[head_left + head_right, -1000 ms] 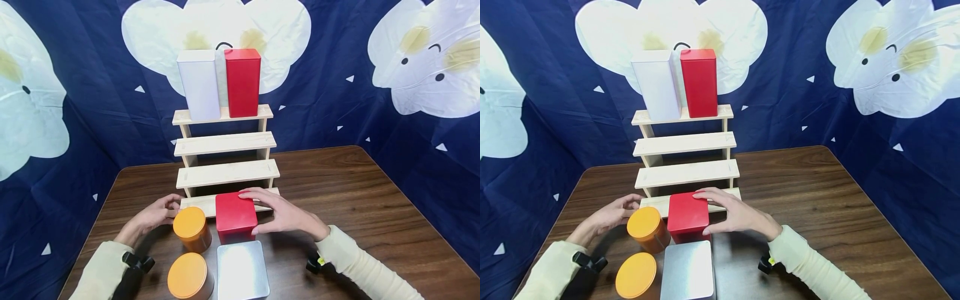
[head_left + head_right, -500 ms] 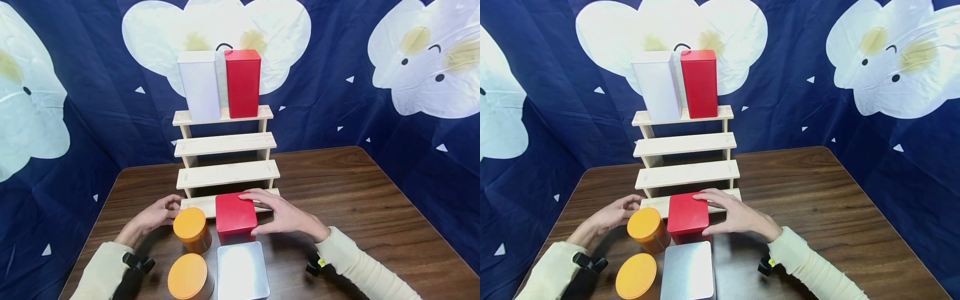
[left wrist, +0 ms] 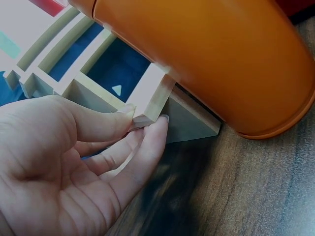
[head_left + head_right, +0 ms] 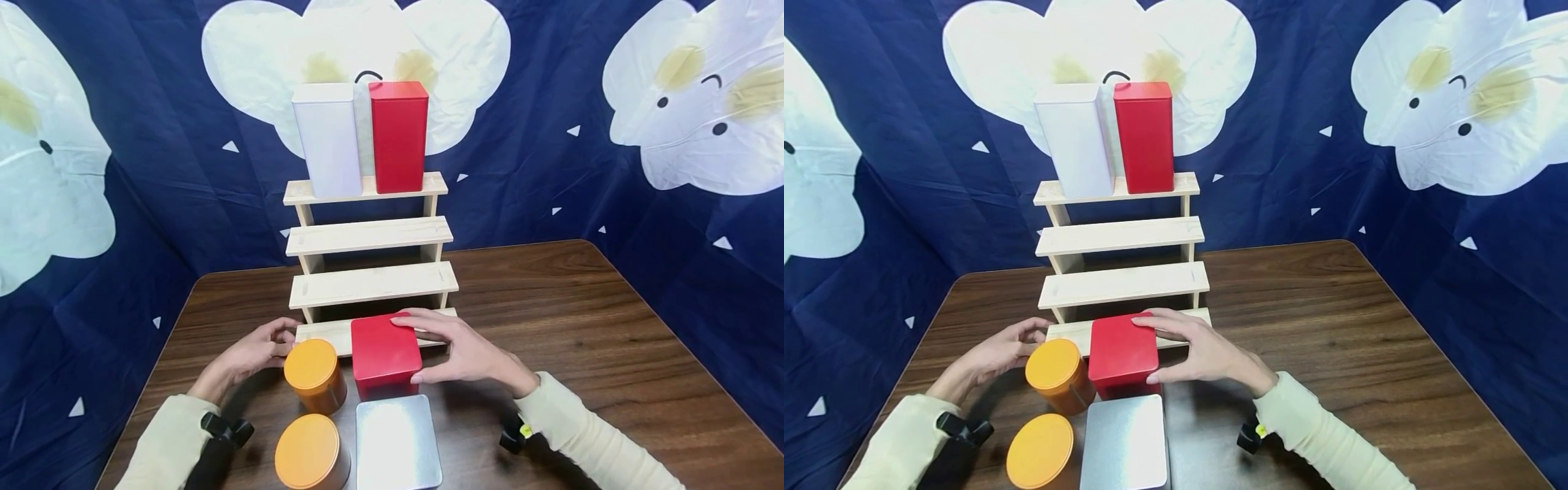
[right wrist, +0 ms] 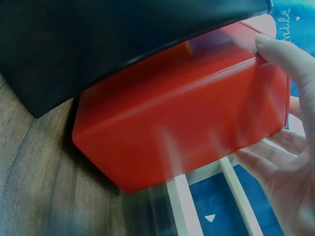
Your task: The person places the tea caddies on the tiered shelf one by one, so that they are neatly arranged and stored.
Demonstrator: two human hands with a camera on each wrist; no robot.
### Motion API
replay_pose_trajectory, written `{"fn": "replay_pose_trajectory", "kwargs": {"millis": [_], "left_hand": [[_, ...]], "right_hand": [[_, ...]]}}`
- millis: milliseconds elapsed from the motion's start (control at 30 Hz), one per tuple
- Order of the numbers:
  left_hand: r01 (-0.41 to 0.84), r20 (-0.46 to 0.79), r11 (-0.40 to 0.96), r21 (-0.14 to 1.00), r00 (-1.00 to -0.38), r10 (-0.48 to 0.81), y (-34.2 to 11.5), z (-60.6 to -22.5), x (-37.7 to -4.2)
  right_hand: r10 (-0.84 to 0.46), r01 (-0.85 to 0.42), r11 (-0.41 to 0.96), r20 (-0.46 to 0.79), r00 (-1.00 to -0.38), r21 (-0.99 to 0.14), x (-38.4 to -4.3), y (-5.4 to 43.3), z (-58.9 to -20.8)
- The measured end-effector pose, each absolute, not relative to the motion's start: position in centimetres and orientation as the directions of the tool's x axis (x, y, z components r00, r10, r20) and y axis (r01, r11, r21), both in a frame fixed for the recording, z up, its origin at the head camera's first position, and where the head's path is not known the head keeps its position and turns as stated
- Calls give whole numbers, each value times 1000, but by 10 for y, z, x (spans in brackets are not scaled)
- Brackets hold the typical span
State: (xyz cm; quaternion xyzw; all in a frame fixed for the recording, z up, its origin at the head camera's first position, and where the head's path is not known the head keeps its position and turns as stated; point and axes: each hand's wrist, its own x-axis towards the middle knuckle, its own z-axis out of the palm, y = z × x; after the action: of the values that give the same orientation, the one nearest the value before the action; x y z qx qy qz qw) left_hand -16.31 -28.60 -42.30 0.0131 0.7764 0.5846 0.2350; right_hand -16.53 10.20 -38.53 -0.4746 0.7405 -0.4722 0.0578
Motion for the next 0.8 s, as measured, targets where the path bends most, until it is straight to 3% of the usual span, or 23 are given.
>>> {"fn": "replay_pose_trajectory", "kwargs": {"millis": [433,800], "left_hand": [[-262,-361,333,906,-889,281,-285,-420,-162],[-271,-369,329,905,-885,285,-285,-419,-163]], "right_hand": [[-740,-597,98,342,-578,-796,-166,110,-363],[-738,-642,60,399,-544,-764,-170,110,-347]]}}
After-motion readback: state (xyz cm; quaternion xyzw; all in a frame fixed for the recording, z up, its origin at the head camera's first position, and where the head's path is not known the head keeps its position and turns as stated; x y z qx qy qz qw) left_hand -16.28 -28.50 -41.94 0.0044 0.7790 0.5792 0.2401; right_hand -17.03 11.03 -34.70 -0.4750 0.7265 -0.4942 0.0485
